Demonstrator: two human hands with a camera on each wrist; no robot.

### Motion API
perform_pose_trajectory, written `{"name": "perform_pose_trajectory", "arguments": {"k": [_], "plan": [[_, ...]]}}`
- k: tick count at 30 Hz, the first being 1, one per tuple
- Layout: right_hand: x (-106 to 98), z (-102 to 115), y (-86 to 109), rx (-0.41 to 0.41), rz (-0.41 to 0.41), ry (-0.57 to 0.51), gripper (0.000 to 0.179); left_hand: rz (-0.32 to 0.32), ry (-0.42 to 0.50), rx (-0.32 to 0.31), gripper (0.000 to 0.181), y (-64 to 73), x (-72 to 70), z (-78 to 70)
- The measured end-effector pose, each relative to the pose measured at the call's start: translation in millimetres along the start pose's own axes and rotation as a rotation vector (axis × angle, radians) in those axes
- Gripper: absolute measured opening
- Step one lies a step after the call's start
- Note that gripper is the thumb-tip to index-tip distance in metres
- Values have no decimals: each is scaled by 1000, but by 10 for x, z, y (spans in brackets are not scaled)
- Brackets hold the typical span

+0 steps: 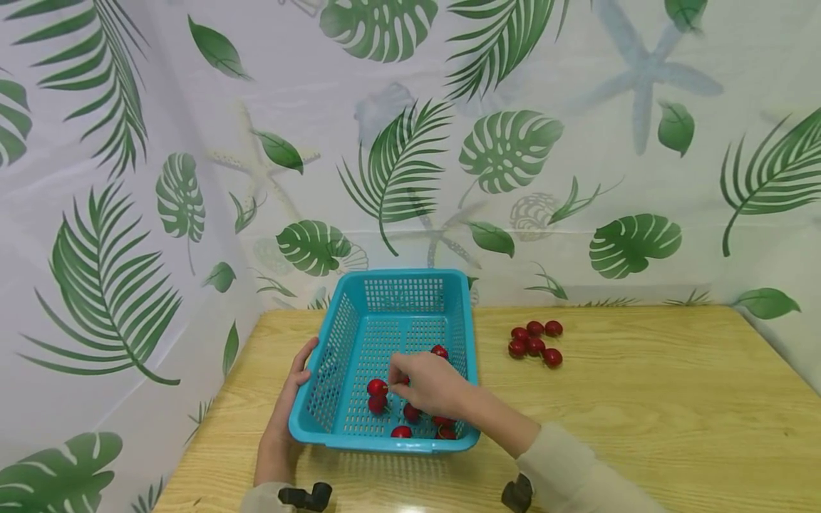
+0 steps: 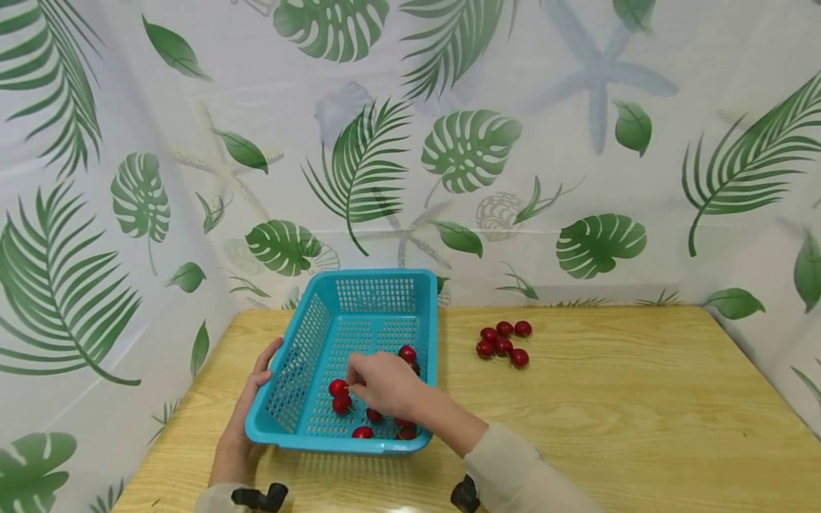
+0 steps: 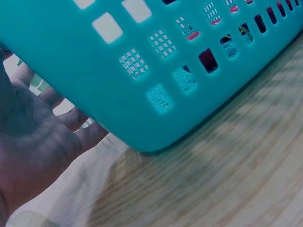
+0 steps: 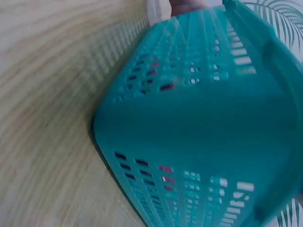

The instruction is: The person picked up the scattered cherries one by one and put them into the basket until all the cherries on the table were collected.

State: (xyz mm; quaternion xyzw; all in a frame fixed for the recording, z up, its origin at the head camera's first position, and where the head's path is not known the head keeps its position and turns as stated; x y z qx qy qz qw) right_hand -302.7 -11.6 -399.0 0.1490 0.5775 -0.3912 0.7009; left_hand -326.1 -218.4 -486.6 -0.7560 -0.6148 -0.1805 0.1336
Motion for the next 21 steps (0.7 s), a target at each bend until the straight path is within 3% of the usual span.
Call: {"name": "perform_pose_trajectory", "arguments": {"k": [7, 15, 21], "plan": [[291, 91, -72, -49, 155, 32, 14, 16, 2, 18, 61, -6, 12, 7], [409, 61, -96, -44, 210, 248, 17, 71, -45, 106, 59, -92, 22, -58], [493, 50, -87, -46, 282, 370, 20, 47, -33, 65, 59, -65, 10, -26]]}}
Point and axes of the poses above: each hand's wrist, its own y-axis away from the middle knuckle, its own x-axis out of the palm, z = x × y, the point moved 8 cm from there along -y, towards the middle knuckle, and after that the axes turned 13 degrees about y, right-handed, at the moved point
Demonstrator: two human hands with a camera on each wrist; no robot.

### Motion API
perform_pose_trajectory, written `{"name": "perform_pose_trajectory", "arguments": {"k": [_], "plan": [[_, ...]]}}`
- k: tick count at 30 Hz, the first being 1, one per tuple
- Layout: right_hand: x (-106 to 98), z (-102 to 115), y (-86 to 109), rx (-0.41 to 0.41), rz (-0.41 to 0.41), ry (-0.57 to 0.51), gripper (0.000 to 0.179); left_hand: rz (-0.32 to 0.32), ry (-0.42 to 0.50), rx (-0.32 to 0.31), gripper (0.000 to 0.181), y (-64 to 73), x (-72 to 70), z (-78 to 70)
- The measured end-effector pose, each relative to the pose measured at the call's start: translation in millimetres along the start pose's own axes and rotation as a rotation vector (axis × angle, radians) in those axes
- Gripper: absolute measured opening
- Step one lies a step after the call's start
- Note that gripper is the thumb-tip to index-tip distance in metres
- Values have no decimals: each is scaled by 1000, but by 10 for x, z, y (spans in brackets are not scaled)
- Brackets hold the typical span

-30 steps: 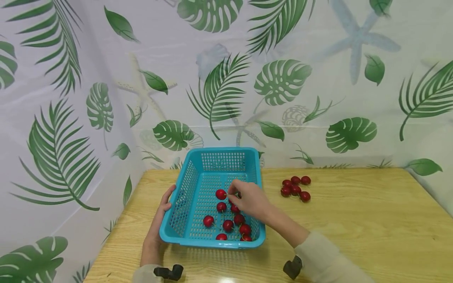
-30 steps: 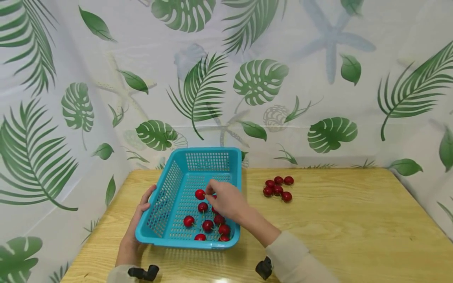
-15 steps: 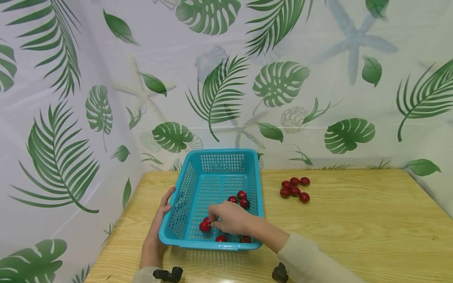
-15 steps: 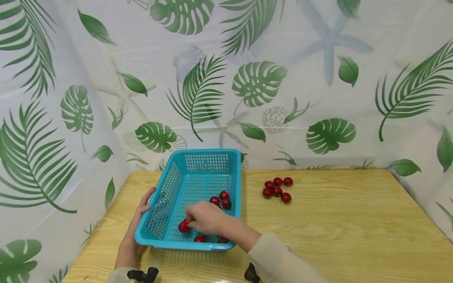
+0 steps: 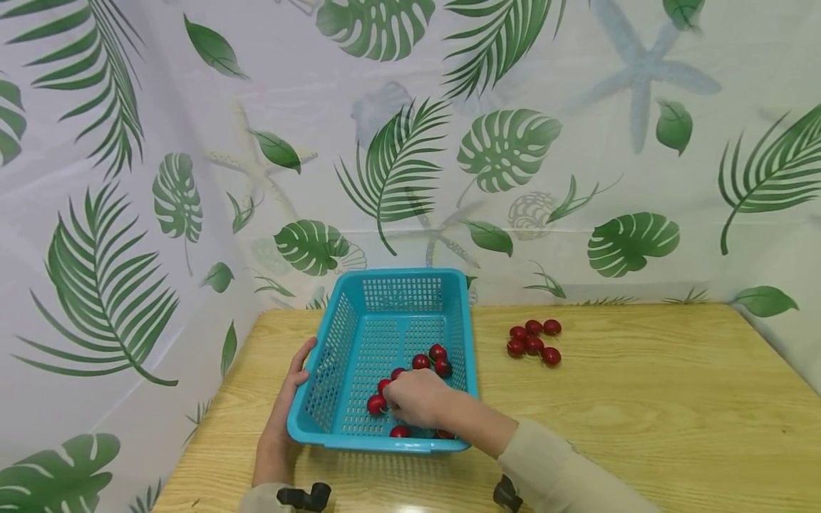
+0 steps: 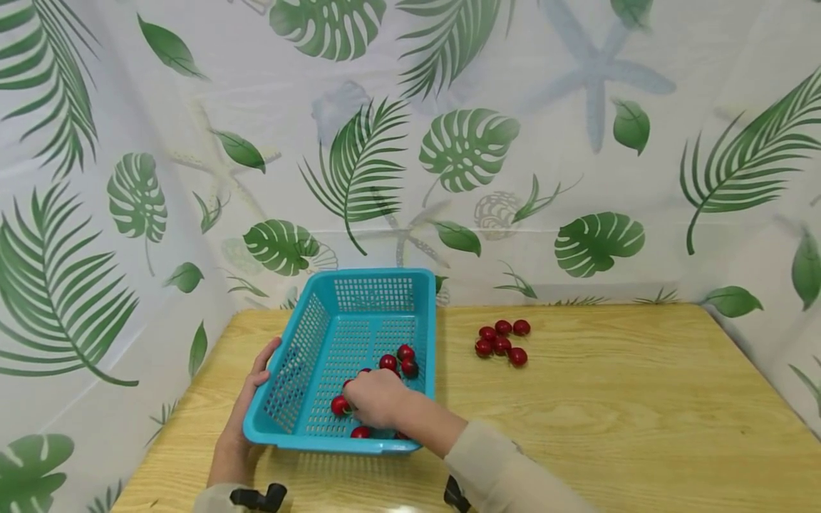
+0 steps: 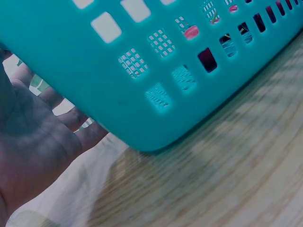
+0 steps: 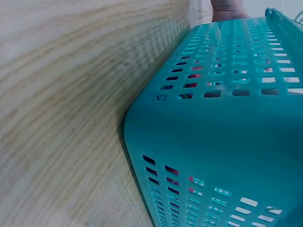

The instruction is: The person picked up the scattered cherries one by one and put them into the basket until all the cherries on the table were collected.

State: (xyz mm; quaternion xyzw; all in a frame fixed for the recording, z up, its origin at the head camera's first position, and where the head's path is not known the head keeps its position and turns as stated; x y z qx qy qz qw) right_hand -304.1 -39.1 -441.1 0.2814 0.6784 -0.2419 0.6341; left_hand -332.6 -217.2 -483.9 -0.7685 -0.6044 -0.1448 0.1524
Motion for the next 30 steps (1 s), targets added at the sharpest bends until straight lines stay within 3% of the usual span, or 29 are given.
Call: {"name": "perform_pose_trajectory", "arguments": {"k": [4, 7, 13, 19, 24, 28, 30], "plan": [[13, 27, -12, -12, 9, 33, 26, -17, 5, 16, 59, -26, 12, -19], [33, 53, -13, -27, 10, 48, 27, -57, 40, -20, 57, -1, -11, 12], [83, 71, -19, -38, 8, 101, 27, -44, 18, -55, 61, 68, -17, 49], [101, 43, -33, -17, 18, 103, 32, -49, 19, -51, 59, 35, -36, 54], [132, 45, -10, 1, 70, 65, 34, 7, -8, -1, 57, -9, -27, 28], [117, 54, 9, 8, 76, 48, 35, 82, -49, 78, 60, -40, 6, -33], [101, 60, 19, 7, 72, 41, 34, 101, -46, 84, 59, -47, 10, -45]]}}
Point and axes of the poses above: each hand's wrist, its own y-axis away from the middle knuckle, its own x-axis out of the palm, z = x × y, the point moved 8 cm from there along -y, towards the middle knuckle, and after that the axes turned 13 degrees about y, right-handed, at the moved point
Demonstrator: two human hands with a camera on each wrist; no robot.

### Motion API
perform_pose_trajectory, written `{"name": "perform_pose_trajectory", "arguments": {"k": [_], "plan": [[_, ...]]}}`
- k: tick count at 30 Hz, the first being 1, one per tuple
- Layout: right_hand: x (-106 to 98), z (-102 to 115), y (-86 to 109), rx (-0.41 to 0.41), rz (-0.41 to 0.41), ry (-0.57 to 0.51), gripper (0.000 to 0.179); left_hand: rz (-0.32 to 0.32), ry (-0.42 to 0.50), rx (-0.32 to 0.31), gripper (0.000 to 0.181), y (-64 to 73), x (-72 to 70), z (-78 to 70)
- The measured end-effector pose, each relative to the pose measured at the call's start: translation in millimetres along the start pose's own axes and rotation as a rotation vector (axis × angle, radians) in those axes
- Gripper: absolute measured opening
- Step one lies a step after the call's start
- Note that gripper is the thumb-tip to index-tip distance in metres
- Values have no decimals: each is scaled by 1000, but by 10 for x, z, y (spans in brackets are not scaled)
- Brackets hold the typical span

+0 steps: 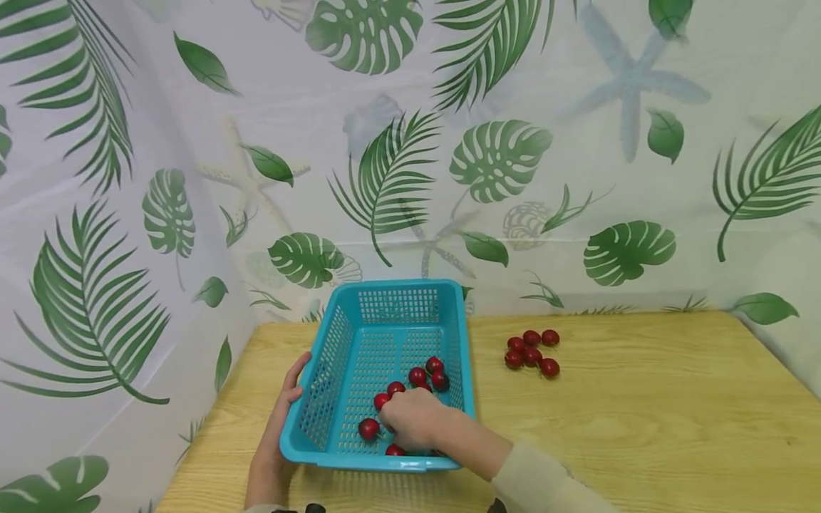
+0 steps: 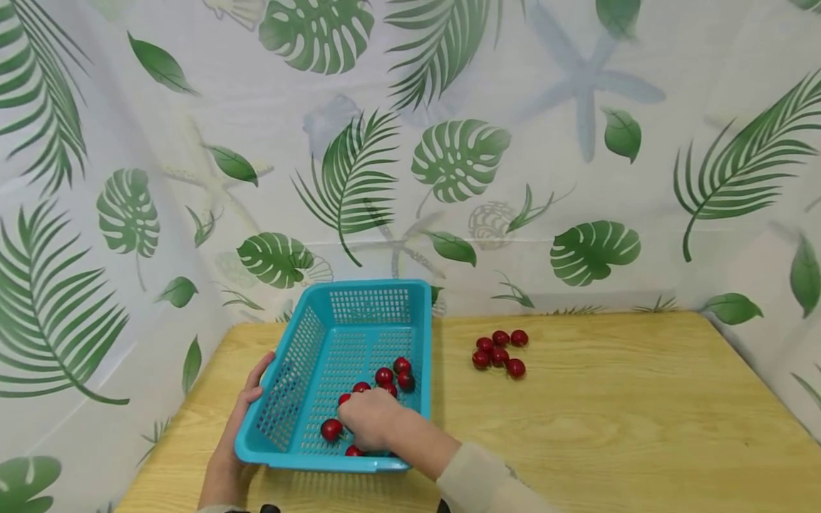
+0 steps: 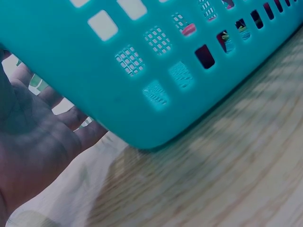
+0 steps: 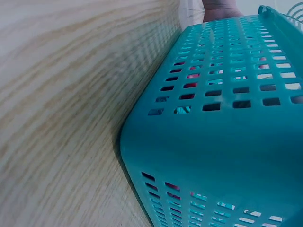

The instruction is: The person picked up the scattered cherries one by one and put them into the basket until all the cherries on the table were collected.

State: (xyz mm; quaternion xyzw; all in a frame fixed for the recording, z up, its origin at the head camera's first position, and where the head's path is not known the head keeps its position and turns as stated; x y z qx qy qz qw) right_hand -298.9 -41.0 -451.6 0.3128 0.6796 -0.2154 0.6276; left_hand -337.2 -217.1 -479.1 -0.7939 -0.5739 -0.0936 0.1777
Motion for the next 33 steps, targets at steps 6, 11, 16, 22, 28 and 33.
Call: {"name": "perform_pose_trajectory", "arguments": {"k": [6, 11, 16, 22, 28, 33], "plan": [[-37, -17, 44, -2, -19, -54, 29, 33, 28, -20, 58, 28, 13, 22], [-144, -84, 60, 9, -153, -154, 13, -70, 59, -128, 59, 136, 9, 88], [-487, -286, 170, 49, -482, -432, 10, 25, 34, -36, 59, 78, 10, 8], [-739, -775, 556, 198, -903, -663, 13, 61, 11, 36, 64, -13, 6, -57], [-428, -1455, 1068, 552, -967, -750, 12, 19, 41, -9, 58, -19, 7, -34], [3, -1824, 1425, 788, -819, -789, 16, 10, 26, -4, 61, -10, 3, -24]]}}
Point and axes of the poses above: each hand's wrist, its own y-axis away from the middle knuckle, its own x-axis out of the palm, z = x × y, the point moved 8 cm from there along -y, towards the middle knuckle, and after that the axes turned 13 degrees about y, right-handed, at the moved point
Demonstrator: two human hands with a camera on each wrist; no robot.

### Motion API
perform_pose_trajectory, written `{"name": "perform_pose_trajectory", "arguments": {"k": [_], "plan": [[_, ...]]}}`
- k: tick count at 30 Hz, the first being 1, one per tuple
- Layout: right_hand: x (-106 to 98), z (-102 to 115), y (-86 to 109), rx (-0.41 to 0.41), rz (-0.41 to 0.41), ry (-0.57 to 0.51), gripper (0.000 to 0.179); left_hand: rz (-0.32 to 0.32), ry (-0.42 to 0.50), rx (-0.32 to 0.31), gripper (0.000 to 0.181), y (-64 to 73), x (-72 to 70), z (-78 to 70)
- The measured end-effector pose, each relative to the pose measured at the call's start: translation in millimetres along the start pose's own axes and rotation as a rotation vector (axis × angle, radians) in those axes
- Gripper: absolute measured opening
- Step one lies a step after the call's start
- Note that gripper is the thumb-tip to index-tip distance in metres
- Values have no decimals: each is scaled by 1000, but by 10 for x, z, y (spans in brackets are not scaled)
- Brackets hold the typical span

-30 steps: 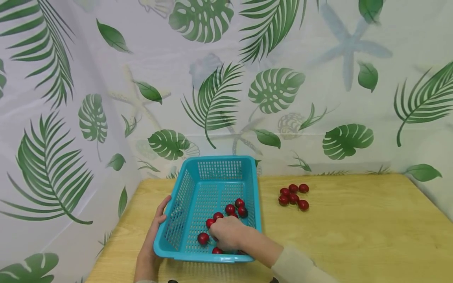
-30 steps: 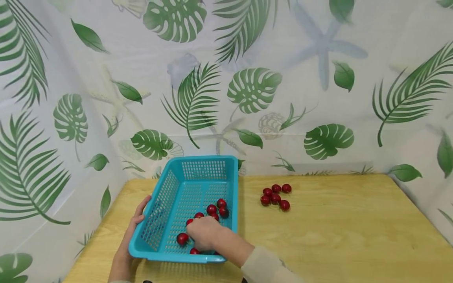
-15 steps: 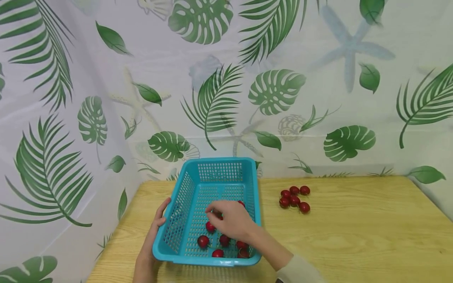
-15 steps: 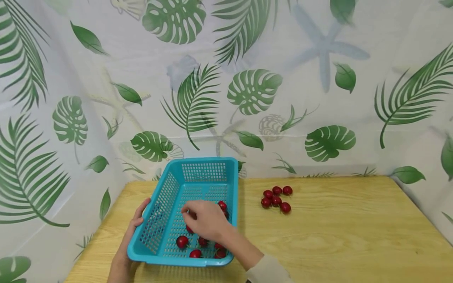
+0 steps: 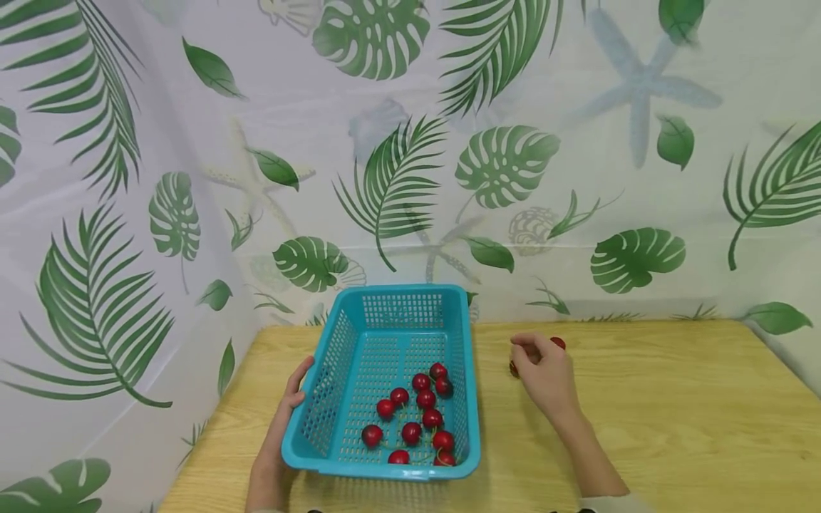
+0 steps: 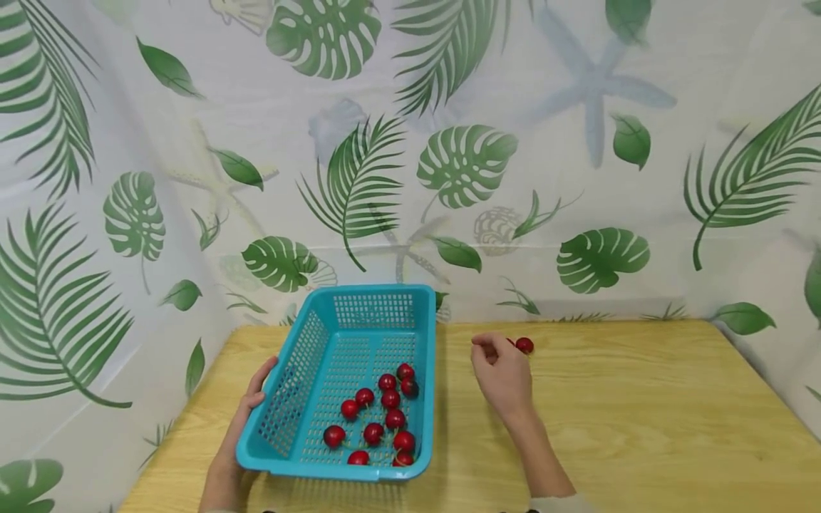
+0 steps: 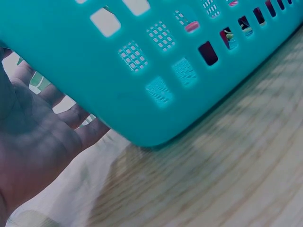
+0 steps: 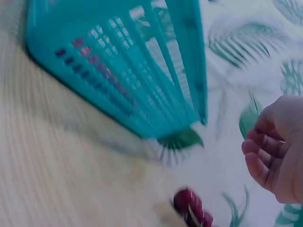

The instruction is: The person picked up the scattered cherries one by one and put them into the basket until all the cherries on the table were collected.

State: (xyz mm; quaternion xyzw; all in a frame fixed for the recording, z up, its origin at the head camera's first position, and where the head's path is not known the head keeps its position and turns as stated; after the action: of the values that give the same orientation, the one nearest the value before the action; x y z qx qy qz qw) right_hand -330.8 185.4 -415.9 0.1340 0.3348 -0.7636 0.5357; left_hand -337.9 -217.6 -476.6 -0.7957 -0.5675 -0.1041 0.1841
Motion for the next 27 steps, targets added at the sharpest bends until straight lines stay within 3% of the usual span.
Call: {"name": "perform_pose_trajectory", "arguments": {"k": [3, 7, 11, 16, 18, 20, 25, 27], "plan": [[-91, -227, 0, 69, 35, 66, 20, -39, -14, -27, 60, -2, -9, 29], [-190, -417, -30, 97, 80, 171, 24, -30, -26, -18, 61, -10, 1, 27], [-269, -579, -32, 122, 138, 263, 27, 30, 0, 14, 60, -17, 3, 6], [-329, -747, -18, 154, 193, 324, 29, 160, 3, 110, 67, -17, 15, -56], [-345, -786, -30, 151, 194, 345, 29, 175, 4, 125, 69, -28, 16, -70], [-368, -805, -52, 142, 187, 370, 29, 153, -1, 102, 67, -48, 16, -55], [-422, -826, -101, 137, 201, 404, 29, 31, -30, 6, 60, -98, 3, 7], [-427, -826, -117, 139, 217, 406, 30, 40, -15, 12, 60, -111, 10, -3]]}}
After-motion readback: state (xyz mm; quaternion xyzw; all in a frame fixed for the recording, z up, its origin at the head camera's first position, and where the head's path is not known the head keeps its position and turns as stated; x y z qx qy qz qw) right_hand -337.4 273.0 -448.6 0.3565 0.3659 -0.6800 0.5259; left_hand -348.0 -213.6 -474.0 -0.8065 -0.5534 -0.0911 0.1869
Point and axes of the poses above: each hand's wrist, its own y-axis away from the middle knuckle, its own x-axis out of the palm, z = x × y, the point moved 8 cm from there along -y, towards the middle knuckle, and after that the axes turned 13 degrees about y, right-handed, at the moved point
